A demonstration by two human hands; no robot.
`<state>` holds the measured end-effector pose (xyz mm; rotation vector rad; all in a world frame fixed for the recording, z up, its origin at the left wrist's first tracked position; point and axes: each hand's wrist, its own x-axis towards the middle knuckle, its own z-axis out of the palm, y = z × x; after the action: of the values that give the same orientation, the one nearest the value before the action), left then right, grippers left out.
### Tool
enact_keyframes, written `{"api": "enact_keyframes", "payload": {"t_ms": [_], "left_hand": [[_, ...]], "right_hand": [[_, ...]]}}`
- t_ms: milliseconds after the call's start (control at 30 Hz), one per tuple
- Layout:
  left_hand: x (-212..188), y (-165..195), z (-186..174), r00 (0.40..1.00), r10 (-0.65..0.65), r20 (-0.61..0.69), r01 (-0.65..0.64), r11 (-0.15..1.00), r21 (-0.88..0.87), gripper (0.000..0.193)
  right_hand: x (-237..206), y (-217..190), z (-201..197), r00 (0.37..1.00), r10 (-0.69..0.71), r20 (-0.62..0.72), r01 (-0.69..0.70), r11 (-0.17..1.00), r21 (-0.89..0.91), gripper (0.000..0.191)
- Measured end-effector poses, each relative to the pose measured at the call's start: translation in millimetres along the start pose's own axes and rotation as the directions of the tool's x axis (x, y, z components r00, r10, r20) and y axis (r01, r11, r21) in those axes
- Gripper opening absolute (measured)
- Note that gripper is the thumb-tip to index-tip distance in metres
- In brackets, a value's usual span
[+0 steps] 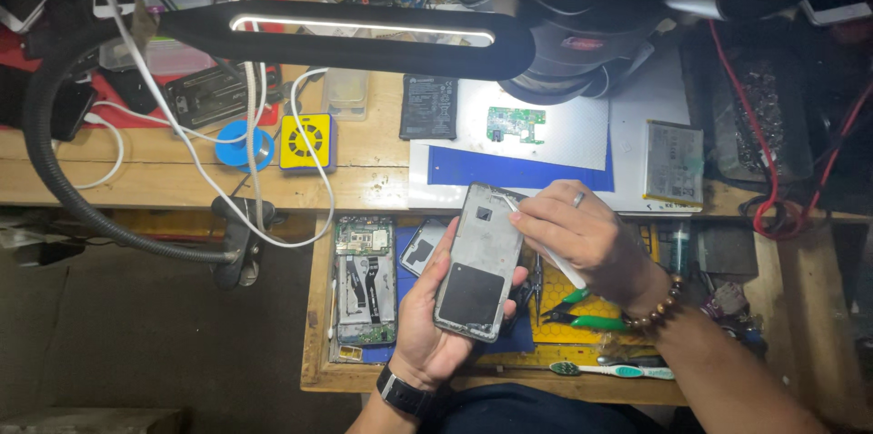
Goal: The person uses tweezers to carefully remove small components and adhesive residue from the back of a disassembled smartphone. They work on a cluttered workbench with various tools and electronic parts visible.
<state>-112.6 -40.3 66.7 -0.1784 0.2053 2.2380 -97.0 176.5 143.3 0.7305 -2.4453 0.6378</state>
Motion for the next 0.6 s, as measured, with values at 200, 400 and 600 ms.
{"api": "enact_keyframes", "payload": {"t_ms": [200,400,600], "left_hand": [[1.0,0.7,-2.2,1.000,-0.003,-0.003,0.003,1.000,-0.004,0.056],[1.2,0.7,-2.5,1.000,0.000,0.009,0.001,1.000,-0.018,0.056],[-0.3,1.8,-0.5,1.000,-0.028,-0.002,0.028,0.999,-0.018,0.056]], "right_hand": [[-17.5,0.4,-11.7,0.997,0.071,0.000,-0.071,0.997,0.035,0.027],[-24.8,0.8,-12.9,0.996,0.086,-0.037,-0.084,0.996,0.043,0.024],[-20.6,4.7,-3.7,0.987,0.134,-0.090,-0.123,0.986,0.116,0.021]]}}
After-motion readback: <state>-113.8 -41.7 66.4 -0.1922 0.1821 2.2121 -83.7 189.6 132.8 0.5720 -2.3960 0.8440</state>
